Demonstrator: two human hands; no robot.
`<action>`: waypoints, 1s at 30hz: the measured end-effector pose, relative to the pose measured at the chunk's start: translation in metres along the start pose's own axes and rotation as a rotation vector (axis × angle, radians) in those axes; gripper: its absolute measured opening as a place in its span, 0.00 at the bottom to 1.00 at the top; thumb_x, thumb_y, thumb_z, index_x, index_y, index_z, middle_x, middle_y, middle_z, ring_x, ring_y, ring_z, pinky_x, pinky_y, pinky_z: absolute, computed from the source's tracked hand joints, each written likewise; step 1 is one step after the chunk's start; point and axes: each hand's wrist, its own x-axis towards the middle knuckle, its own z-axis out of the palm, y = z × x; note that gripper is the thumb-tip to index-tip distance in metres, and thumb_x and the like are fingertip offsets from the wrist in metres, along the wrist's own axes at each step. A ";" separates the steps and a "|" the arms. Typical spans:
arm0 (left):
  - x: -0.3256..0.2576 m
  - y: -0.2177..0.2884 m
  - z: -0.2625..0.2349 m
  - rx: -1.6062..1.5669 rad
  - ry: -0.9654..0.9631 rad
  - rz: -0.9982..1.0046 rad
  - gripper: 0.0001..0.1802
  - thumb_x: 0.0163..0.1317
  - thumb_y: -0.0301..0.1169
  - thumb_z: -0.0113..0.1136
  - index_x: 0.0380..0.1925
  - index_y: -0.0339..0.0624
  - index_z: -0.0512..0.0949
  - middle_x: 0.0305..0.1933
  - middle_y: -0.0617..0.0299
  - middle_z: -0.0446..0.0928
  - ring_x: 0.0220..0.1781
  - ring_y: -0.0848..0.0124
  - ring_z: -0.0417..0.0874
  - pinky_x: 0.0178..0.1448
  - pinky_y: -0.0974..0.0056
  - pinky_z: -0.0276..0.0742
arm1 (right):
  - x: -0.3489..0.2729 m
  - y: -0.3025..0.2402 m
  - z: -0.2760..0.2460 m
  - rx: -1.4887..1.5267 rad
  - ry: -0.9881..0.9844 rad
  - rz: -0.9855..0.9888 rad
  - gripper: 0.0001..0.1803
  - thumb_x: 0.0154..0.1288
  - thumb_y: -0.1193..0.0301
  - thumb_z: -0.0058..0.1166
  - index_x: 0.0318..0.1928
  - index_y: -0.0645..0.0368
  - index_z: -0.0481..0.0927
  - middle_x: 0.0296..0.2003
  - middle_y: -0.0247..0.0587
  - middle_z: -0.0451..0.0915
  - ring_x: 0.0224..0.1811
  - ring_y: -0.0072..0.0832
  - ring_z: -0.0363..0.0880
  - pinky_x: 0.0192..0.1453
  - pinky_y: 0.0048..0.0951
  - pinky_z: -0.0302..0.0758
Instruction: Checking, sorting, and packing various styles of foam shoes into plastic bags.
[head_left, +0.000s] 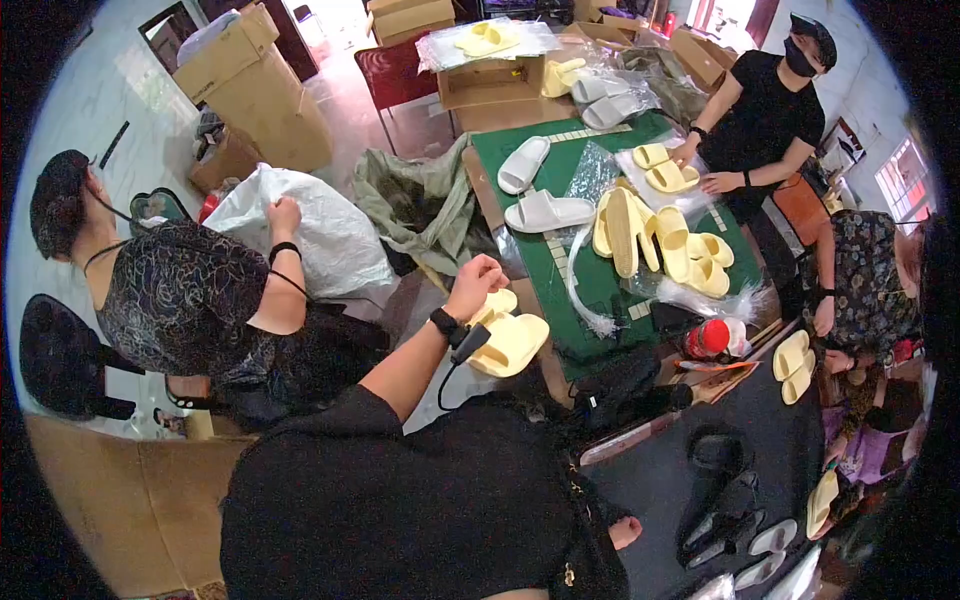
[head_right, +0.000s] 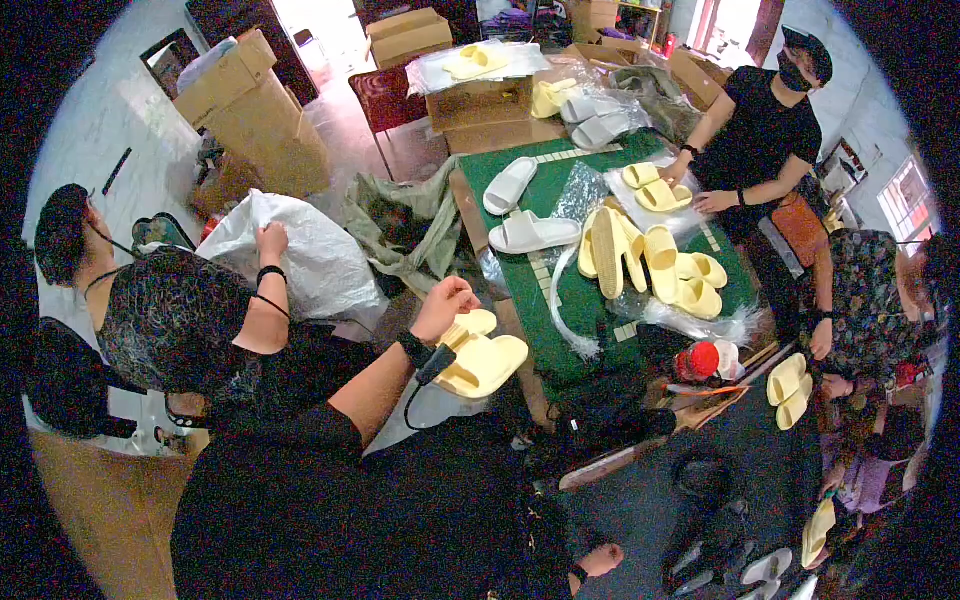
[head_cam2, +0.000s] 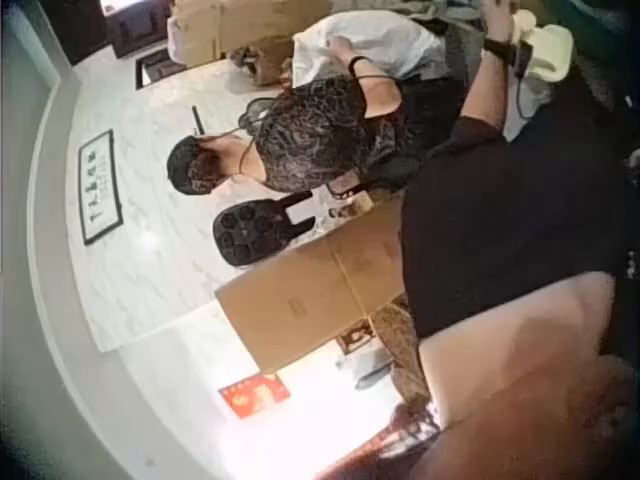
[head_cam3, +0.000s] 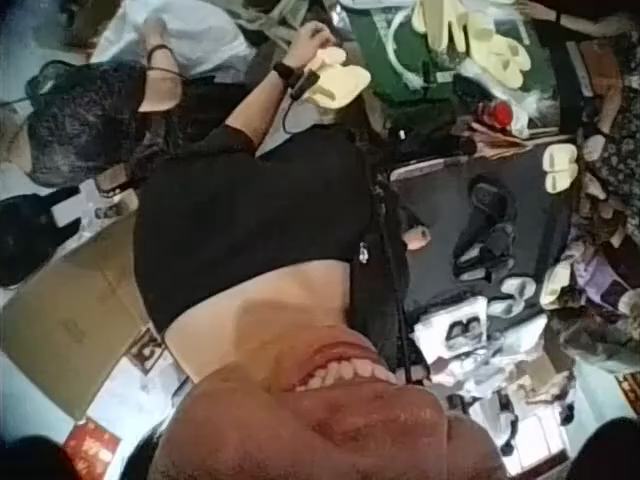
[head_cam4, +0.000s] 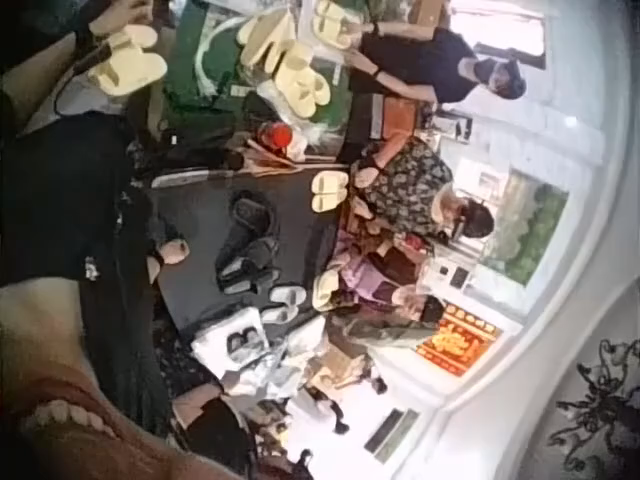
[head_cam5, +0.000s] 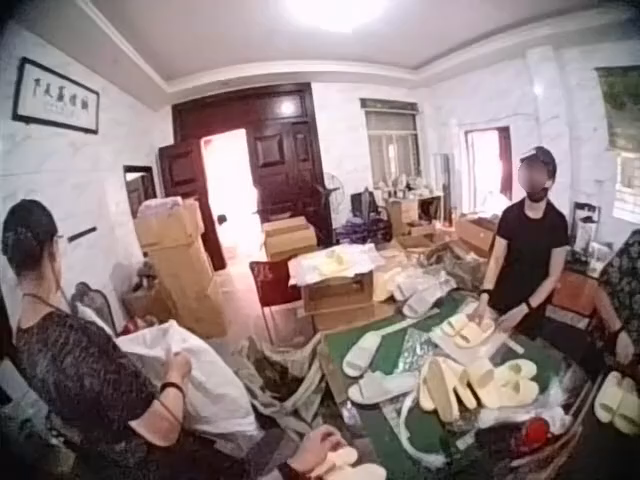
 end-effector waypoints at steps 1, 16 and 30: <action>0.010 0.002 0.007 -0.034 0.000 0.020 0.03 0.63 0.25 0.50 0.34 0.37 0.71 0.30 0.59 0.79 0.32 0.74 0.80 0.37 0.70 0.76 | 0.000 0.001 -0.001 -0.081 0.060 0.029 0.11 0.52 0.69 0.54 0.39 0.52 0.76 0.42 0.43 0.79 0.41 0.38 0.78 0.46 0.40 0.71; 0.140 0.112 0.069 0.571 0.224 0.709 0.21 0.55 0.28 0.59 0.51 0.39 0.71 0.47 0.49 0.76 0.48 0.57 0.76 0.51 0.58 0.70 | -0.026 -0.006 0.019 0.125 0.228 -0.146 0.06 0.56 0.80 0.50 0.35 0.61 0.70 0.30 0.35 0.74 0.34 0.25 0.72 0.45 0.26 0.71; -0.020 -0.138 0.109 1.046 -1.314 0.033 0.14 0.51 0.37 0.58 0.40 0.50 0.79 0.37 0.51 0.79 0.40 0.55 0.80 0.43 0.53 0.76 | -0.004 -0.037 0.006 0.321 0.266 -0.123 0.12 0.55 0.77 0.55 0.41 0.59 0.72 0.33 0.43 0.76 0.30 0.35 0.75 0.36 0.33 0.72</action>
